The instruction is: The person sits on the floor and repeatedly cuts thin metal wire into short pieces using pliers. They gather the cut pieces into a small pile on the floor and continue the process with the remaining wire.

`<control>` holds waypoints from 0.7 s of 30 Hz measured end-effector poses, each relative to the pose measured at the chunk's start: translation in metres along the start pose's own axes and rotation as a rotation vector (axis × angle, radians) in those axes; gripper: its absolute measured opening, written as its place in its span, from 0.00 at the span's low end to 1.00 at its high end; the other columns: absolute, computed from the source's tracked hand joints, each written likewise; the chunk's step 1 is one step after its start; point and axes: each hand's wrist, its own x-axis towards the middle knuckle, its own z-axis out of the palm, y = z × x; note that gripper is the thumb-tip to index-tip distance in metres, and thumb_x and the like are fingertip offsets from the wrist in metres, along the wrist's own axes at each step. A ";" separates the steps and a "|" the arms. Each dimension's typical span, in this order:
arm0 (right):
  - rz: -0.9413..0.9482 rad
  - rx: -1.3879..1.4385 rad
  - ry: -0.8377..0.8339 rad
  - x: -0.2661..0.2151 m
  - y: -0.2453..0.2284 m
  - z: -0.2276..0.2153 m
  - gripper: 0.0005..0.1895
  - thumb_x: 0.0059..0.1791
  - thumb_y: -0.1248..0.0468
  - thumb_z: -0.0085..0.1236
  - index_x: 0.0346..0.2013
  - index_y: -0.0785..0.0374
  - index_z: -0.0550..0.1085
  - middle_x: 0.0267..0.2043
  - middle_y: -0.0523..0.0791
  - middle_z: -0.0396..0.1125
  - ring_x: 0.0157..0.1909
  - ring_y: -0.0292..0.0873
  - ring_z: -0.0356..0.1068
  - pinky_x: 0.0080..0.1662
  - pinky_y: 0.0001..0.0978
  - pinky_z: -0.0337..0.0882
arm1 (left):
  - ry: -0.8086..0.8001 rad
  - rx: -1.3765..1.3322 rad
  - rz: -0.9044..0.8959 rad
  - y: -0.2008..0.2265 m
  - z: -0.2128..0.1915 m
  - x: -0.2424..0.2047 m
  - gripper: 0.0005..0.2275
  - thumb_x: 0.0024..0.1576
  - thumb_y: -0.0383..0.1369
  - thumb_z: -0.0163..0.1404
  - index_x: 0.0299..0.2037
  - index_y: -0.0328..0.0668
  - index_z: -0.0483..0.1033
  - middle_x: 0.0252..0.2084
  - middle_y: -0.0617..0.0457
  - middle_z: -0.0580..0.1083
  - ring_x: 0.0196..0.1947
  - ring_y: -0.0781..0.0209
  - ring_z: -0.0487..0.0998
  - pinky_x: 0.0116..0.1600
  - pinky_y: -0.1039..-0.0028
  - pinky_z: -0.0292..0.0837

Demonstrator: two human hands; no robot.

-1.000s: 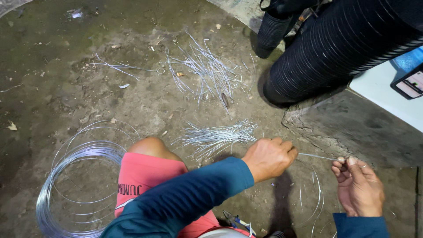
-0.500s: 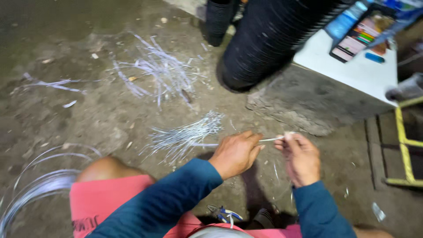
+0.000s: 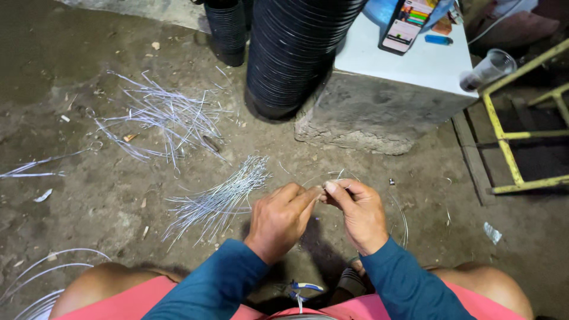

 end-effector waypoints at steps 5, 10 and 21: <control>0.078 0.115 -0.066 0.001 -0.002 -0.004 0.09 0.53 0.66 0.58 0.39 0.71 0.79 0.37 0.47 0.75 0.39 0.40 0.75 0.47 0.35 0.76 | 0.039 0.020 -0.018 0.007 -0.001 0.003 0.06 0.53 0.28 0.60 0.40 0.44 0.82 0.32 0.54 0.76 0.31 0.55 0.80 0.33 0.66 0.73; 0.158 0.320 -0.203 0.003 -0.011 -0.012 0.16 0.57 0.61 0.49 0.42 0.74 0.76 0.39 0.51 0.75 0.42 0.46 0.76 0.48 0.40 0.75 | 0.054 -0.079 -0.145 0.011 -0.001 0.005 0.06 0.52 0.28 0.61 0.38 0.43 0.84 0.31 0.53 0.77 0.28 0.55 0.80 0.32 0.69 0.74; 0.157 0.680 -0.324 0.011 -0.003 -0.026 0.15 0.60 0.59 0.44 0.47 0.68 0.73 0.41 0.53 0.74 0.43 0.48 0.76 0.47 0.41 0.75 | -0.039 -0.442 -0.420 0.005 -0.001 0.004 0.06 0.54 0.28 0.59 0.39 0.37 0.85 0.25 0.55 0.73 0.21 0.70 0.64 0.26 0.76 0.59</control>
